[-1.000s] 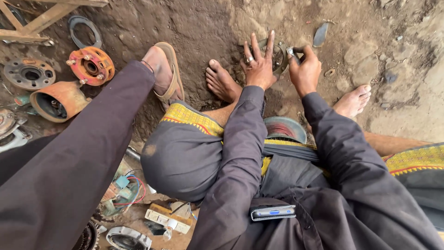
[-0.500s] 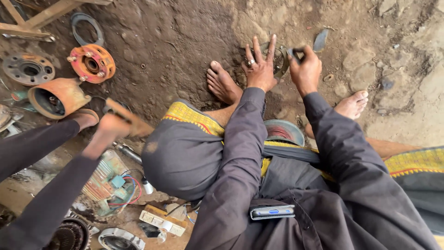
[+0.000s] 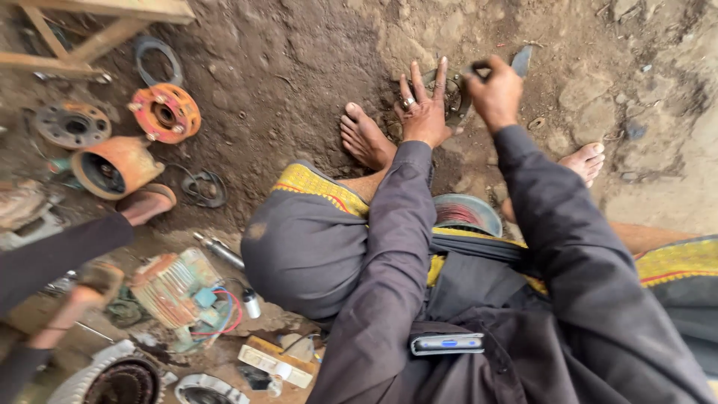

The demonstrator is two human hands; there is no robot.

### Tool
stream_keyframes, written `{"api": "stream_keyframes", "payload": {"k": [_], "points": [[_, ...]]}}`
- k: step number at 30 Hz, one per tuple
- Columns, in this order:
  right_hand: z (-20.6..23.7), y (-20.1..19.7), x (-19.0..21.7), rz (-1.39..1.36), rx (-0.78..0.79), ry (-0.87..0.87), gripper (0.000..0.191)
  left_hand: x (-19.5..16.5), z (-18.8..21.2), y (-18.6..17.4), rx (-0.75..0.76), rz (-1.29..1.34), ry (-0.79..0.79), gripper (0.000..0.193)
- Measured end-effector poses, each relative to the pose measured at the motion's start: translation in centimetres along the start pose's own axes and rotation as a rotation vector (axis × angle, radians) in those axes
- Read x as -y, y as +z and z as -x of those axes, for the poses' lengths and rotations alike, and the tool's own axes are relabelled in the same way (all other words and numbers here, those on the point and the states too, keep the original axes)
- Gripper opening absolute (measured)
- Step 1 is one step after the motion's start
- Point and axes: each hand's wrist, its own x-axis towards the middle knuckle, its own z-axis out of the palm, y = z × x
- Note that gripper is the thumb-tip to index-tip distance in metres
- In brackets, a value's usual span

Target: The person sits on the ground in a workshop and works on a circular metal ring part lying on the dirt floor, holding it steady with one hand while repeatedly working around its edge with a small hand tool held in the other hand. The person continues working around the ring's surface throughout the episode.

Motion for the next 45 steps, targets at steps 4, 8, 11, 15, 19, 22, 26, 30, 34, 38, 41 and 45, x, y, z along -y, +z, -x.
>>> {"api": "stream_keyframes", "payload": {"k": [4,8,11,15,19,22,26,30,34,38,41,45], "points": [[3.1,-2.1,-3.1,-0.08,-0.09,0.048,0.026,0.2,0.1,0.0,-0.023,0.009,0.001,0.148],[7.8,-1.5,-4.6,-0.09,0.04,0.178,0.026,0.2,-0.3,0.6,-0.001,0.01,0.017,0.148],[9.1,0.1,-4.3,-0.074,0.042,0.128,0.027,0.5,-0.5,1.1,0.012,-0.028,0.0,0.147],[9.1,1.2,-3.6,-0.024,0.049,0.172,0.027,0.7,-0.8,1.5,-0.008,0.002,0.012,0.148],[8.7,2.0,-3.3,-0.028,-0.033,0.118,0.024,0.9,-1.0,2.0,-0.005,-0.029,0.002,0.143],[8.2,2.5,-3.0,-0.002,-0.027,0.169,0.023,1.0,-1.1,2.5,-0.033,-0.026,0.021,0.139],[8.3,2.4,-2.6,-0.013,-0.046,0.087,0.021,1.1,-0.8,2.7,-0.074,-0.02,0.03,0.137],[7.2,2.6,-2.2,0.131,-0.162,-0.096,0.02,1.1,-1.0,2.6,-0.121,-0.022,0.044,0.131],[6.7,2.4,-2.0,0.036,-0.071,0.064,0.021,0.9,-1.0,2.6,-0.008,-0.018,0.015,0.134],[5.6,2.5,-1.5,0.054,-0.033,0.047,0.02,1.1,-1.2,2.6,-0.018,-0.002,-0.001,0.132],[4.5,2.6,-1.4,0.027,0.034,0.142,0.022,0.9,-1.2,2.7,-0.02,0.008,0.016,0.132],[3.8,2.7,-1.6,0.019,-0.023,0.064,0.021,0.9,-1.1,2.3,0.021,-0.009,-0.007,0.134]]}}
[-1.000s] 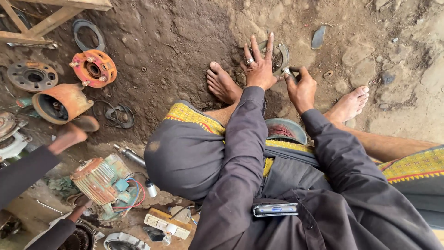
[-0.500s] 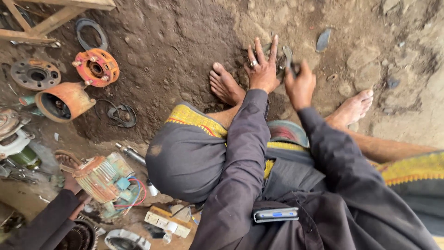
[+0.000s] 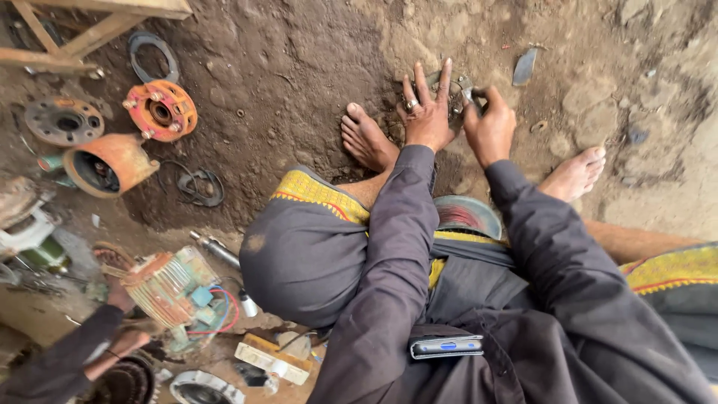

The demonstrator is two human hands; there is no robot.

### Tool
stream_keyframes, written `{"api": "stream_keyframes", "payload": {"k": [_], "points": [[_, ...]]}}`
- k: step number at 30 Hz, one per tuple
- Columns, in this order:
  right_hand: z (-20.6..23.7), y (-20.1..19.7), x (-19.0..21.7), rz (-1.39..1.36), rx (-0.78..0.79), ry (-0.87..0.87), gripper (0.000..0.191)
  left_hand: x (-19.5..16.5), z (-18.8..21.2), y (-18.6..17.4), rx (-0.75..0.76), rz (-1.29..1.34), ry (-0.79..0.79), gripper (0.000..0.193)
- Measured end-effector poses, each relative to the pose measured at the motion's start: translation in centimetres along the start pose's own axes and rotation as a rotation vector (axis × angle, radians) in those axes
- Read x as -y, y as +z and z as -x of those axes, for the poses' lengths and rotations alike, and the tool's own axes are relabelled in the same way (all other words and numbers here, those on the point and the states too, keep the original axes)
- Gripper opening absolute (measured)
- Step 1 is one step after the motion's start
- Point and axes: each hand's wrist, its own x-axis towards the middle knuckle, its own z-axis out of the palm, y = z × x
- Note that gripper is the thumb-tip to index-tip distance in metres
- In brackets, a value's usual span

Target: The person sits on the ground in a workshop and works on a circular metal ring part lying on the dirt floor, holding it steady with one hand while repeatedly working around its edge with a small hand tool held in the other hand. The person continues working around the ring's surface throughout the episode.

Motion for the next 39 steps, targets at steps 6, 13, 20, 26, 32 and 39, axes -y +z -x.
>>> {"api": "stream_keyframes", "payload": {"k": [6,13,20,26,32,39], "points": [[0.1,-0.2,0.1,0.057,-0.004,-0.078,0.021,-0.1,0.3,-0.6,0.06,0.029,-0.013,0.135],[0.7,-0.1,1.6,0.047,-0.038,-0.078,0.021,0.0,0.2,0.0,-0.021,0.013,0.01,0.122],[0.7,0.3,2.5,-0.037,-0.048,-0.08,0.021,0.1,0.1,-0.3,-0.081,0.006,0.016,0.115],[1.6,0.6,2.0,-0.038,-0.007,0.103,0.022,-0.1,0.1,-0.4,-0.095,0.035,0.013,0.105],[1.7,2.3,1.1,-0.091,-0.121,-0.007,0.021,0.0,-0.2,0.2,-0.126,0.027,0.033,0.099],[1.1,0.9,0.4,-0.006,0.018,0.043,0.023,-0.3,0.2,-0.2,-0.098,-0.014,0.02,0.11]]}}
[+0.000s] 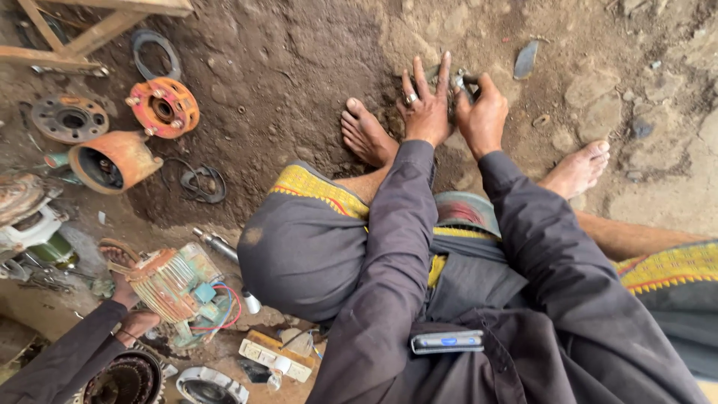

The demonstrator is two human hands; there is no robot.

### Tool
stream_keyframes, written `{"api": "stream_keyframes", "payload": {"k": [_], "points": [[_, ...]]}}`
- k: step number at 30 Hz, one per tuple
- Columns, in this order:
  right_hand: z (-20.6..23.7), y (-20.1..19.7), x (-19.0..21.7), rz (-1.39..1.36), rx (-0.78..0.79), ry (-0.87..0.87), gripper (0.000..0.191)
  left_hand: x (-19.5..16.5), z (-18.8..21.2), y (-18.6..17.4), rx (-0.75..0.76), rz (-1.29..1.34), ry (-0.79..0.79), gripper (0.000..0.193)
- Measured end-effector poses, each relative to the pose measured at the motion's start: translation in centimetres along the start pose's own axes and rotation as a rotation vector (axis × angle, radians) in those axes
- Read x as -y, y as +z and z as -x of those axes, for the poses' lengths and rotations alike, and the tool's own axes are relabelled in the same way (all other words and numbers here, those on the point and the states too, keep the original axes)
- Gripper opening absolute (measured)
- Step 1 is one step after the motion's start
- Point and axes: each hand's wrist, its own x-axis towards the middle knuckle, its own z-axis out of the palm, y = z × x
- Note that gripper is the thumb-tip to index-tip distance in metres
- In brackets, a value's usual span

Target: The person sits on the ground in a workshop and works on a circular metal ring part lying on the dirt floor, holding it steady with one hand while repeatedly working around its edge with a small hand tool held in the other hand. The person continues working around the ring's surface throughout the episode.

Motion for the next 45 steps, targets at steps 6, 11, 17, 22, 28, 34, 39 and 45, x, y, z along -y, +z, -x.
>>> {"api": "stream_keyframes", "payload": {"k": [6,11,17,22,28,34,39,45], "points": [[0.3,-1.5,-0.7,-0.015,-0.019,-0.105,0.02,0.2,0.0,-0.8,0.086,0.059,-0.033,0.137],[0.4,-1.7,-1.1,0.025,-0.006,-0.221,0.019,0.2,0.2,-0.5,0.07,0.046,-0.016,0.137],[0.5,-2.3,-0.7,-0.008,0.005,-0.195,0.018,0.3,0.1,-0.6,0.024,0.055,0.002,0.137],[0.4,-1.3,0.0,0.07,-0.007,-0.193,0.016,0.4,0.1,0.5,-0.024,0.028,0.009,0.127],[1.5,0.5,-0.1,-0.016,-0.109,-0.13,0.021,0.6,0.3,1.4,-0.206,0.013,0.082,0.116],[4.7,-3.2,-3.1,0.048,-0.089,0.004,0.028,0.6,0.1,0.2,0.065,0.063,-0.021,0.14],[4.6,-2.8,-2.9,0.017,-0.042,-0.047,0.027,0.4,-0.1,0.4,0.06,0.068,-0.037,0.143],[4.5,-1.7,-2.6,-0.113,-0.047,-0.062,0.02,0.8,-0.5,1.5,0.054,0.087,-0.021,0.141]]}}
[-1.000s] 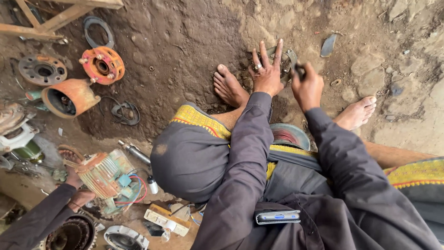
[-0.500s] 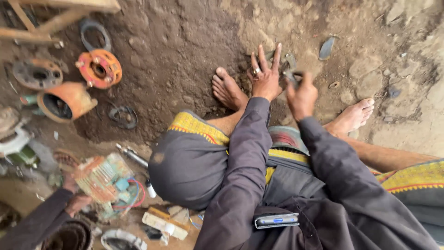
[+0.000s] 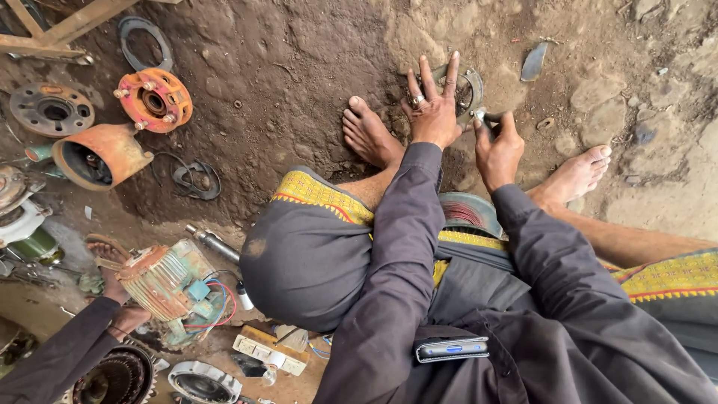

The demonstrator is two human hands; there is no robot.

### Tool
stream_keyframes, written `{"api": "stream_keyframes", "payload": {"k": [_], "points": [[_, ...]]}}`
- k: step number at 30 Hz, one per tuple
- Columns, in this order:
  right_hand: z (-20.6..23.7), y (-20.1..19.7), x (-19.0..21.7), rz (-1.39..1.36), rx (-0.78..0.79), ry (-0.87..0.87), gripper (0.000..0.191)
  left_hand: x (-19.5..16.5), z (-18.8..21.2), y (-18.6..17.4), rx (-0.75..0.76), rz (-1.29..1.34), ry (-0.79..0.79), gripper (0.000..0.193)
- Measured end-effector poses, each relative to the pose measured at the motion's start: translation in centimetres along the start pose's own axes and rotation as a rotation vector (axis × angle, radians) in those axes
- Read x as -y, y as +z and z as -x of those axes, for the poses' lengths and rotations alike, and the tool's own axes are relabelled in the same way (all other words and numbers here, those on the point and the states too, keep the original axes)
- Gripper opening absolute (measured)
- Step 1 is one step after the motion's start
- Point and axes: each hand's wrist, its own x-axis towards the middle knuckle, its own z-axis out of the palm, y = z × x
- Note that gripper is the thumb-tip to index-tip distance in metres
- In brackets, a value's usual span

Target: The person sits on the ground in a workshop and works on a circular metal ring part lying on the dirt floor, holding it steady with one hand while repeatedly working around its edge with a small hand tool held in the other hand. The person continues working around the ring's surface throughout the episode.

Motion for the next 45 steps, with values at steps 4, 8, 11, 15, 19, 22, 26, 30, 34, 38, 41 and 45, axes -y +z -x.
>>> {"api": "stream_keyframes", "payload": {"k": [4,8,11,15,19,22,26,30,34,38,41,45], "points": [[-0.9,0.8,-0.2,0.017,0.019,0.006,0.018,-0.1,0.0,0.1,0.002,-0.05,-0.006,0.136],[-1.6,0.9,0.3,0.074,0.028,0.005,0.018,-0.1,0.0,0.0,0.012,-0.05,-0.006,0.135],[-1.9,0.7,0.8,0.078,-0.004,-0.032,0.018,0.0,-0.2,-0.1,0.021,-0.044,-0.015,0.136],[-3.4,1.1,1.1,0.043,0.024,-0.004,0.017,-0.1,-0.2,-0.1,-0.035,-0.154,0.007,0.132],[-3.7,1.3,1.2,0.07,-0.011,-0.051,0.015,-0.3,-0.2,-0.4,-0.011,-0.017,0.004,0.129],[-3.9,1.5,1.2,0.124,-0.004,-0.025,0.02,-0.3,-0.1,-0.5,0.01,-0.028,-0.021,0.127],[-4.9,1.8,1.1,0.086,0.045,-0.031,0.019,-0.4,-0.1,-0.4,0.011,-0.091,-0.017,0.124],[-5.5,2.3,1.1,0.101,0.02,-0.034,0.019,-0.3,-0.1,-0.6,0.133,-0.054,-0.067,0.12],[-5.0,2.6,1.3,0.111,0.026,0.004,0.017,-0.3,0.3,-0.6,-0.077,-0.011,-0.009,0.108],[-5.0,2.8,1.6,0.107,0.024,0.024,0.02,-0.3,0.3,-0.6,-0.029,-0.006,-0.02,0.111],[-5.4,2.7,1.9,0.037,-0.03,-0.075,0.019,-0.4,0.1,-0.8,-0.076,-0.071,0.005,0.114],[-4.5,0.8,1.8,0.107,0.037,0.003,0.02,-0.6,0.4,-1.2,-0.003,-0.044,-0.02,0.126]]}}
